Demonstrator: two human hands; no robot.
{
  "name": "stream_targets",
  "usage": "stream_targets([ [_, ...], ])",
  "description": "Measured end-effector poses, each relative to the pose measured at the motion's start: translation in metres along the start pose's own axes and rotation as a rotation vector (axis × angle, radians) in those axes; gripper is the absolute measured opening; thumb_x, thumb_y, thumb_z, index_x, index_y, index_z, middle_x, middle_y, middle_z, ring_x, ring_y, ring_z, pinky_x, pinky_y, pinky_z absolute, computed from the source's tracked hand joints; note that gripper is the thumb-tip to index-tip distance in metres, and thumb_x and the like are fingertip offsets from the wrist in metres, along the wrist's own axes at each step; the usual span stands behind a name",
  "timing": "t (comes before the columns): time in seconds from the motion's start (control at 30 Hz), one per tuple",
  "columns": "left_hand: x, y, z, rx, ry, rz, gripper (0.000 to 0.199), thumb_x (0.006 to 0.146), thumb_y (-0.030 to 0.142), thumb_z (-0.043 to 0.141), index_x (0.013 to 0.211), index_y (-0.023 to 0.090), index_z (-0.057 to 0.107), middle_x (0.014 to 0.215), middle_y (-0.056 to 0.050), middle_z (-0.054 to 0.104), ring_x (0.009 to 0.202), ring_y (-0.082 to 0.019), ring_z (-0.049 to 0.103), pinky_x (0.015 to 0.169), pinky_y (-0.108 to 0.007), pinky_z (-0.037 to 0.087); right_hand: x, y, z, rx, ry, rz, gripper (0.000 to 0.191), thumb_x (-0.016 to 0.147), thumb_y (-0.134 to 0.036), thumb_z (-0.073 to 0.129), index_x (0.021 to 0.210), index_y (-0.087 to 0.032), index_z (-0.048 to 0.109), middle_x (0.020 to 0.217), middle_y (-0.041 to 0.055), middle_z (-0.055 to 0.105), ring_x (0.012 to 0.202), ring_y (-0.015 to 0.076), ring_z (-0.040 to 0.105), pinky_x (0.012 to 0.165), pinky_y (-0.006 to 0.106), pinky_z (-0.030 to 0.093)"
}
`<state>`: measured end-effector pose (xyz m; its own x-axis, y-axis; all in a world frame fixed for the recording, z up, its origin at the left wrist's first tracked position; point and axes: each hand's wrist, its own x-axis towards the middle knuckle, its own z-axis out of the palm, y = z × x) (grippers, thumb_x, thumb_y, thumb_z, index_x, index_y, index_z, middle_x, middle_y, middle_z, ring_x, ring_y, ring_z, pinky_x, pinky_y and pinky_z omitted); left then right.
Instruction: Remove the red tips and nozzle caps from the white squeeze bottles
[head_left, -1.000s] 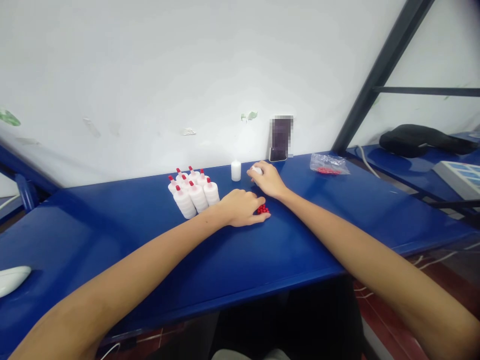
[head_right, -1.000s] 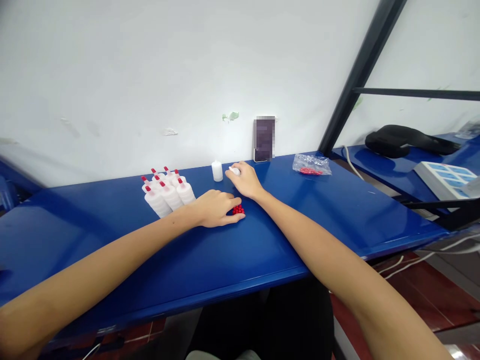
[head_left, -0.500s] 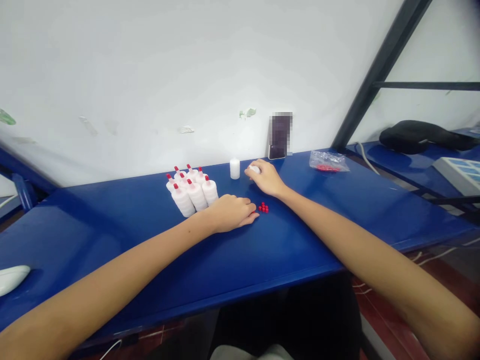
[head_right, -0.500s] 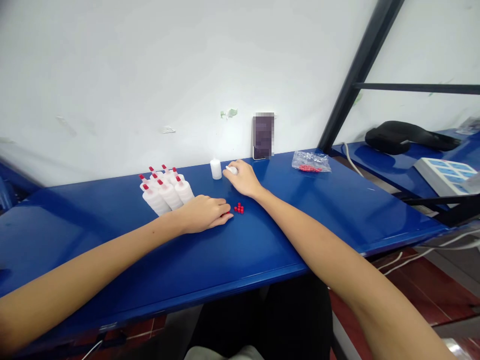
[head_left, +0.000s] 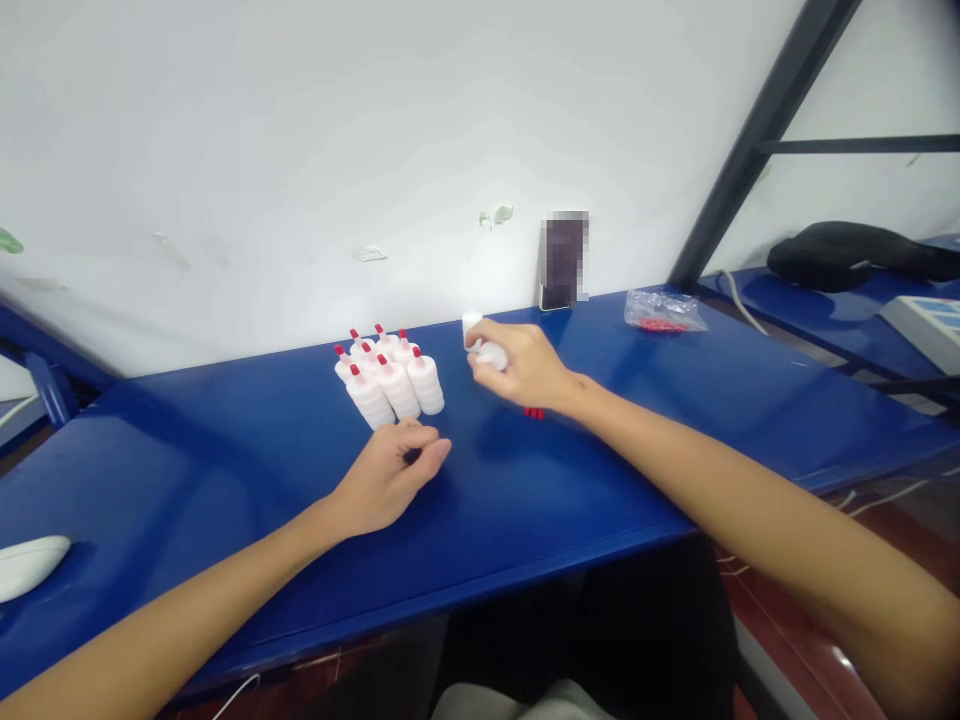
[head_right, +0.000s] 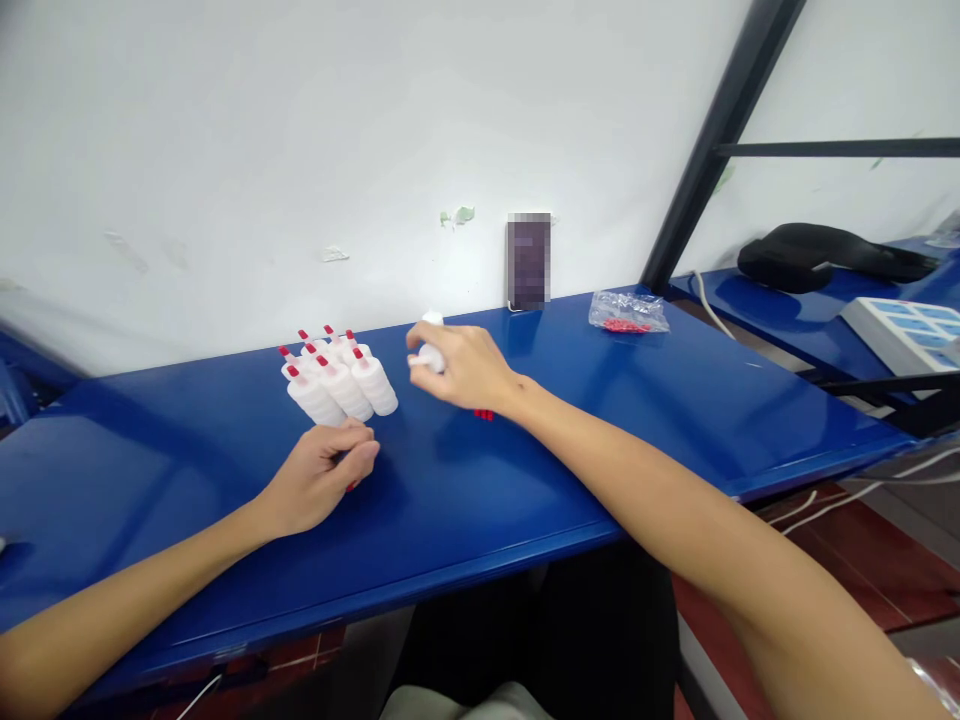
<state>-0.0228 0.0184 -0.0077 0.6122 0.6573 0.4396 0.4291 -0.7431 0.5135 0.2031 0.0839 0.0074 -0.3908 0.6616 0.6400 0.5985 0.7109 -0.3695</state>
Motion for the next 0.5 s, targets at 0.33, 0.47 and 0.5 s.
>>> stream_targets([
  [0.33, -0.003, -0.022, -0.015, 0.314, 0.345, 0.273, 0.041, 0.099, 0.022, 0.046, 0.058, 0.018, 0.042, 0.046, 0.006, 0.037, 0.042, -0.006, 0.033, 0.044, -0.021, 0.027, -0.015, -0.064, 0.022, 0.159, -0.308, -0.003, 0.017, 0.089, -0.035, 0.056, 0.079, -0.021, 0.055, 0.065, -0.0037, 0.054, 0.057, 0.0101, 0.044, 0.058, 0.025, 0.025],
  [0.47, -0.006, -0.024, -0.014, 0.313, 0.299, 0.320, 0.041, 0.100, 0.024, 0.045, 0.060, 0.019, 0.040, 0.048, 0.006, 0.037, 0.043, -0.007, 0.029, 0.044, -0.022, 0.025, -0.017, -0.063, 0.023, 0.149, -0.393, 0.018, 0.029, 0.086, -0.041, 0.060, 0.072, -0.021, 0.044, 0.063, -0.0050, 0.050, 0.056, 0.0092, 0.040, 0.056, 0.025, 0.022],
  [0.5, -0.006, -0.025, -0.014, 0.311, 0.296, 0.332, 0.041, 0.100, 0.024, 0.045, 0.060, 0.019, 0.039, 0.048, 0.006, 0.036, 0.044, -0.007, 0.028, 0.044, -0.022, 0.025, -0.017, -0.062, 0.022, 0.155, -0.402, 0.003, 0.030, 0.085, -0.041, 0.061, 0.073, -0.021, 0.043, 0.064, -0.0051, 0.050, 0.057, 0.0093, 0.040, 0.057, 0.025, 0.023],
])
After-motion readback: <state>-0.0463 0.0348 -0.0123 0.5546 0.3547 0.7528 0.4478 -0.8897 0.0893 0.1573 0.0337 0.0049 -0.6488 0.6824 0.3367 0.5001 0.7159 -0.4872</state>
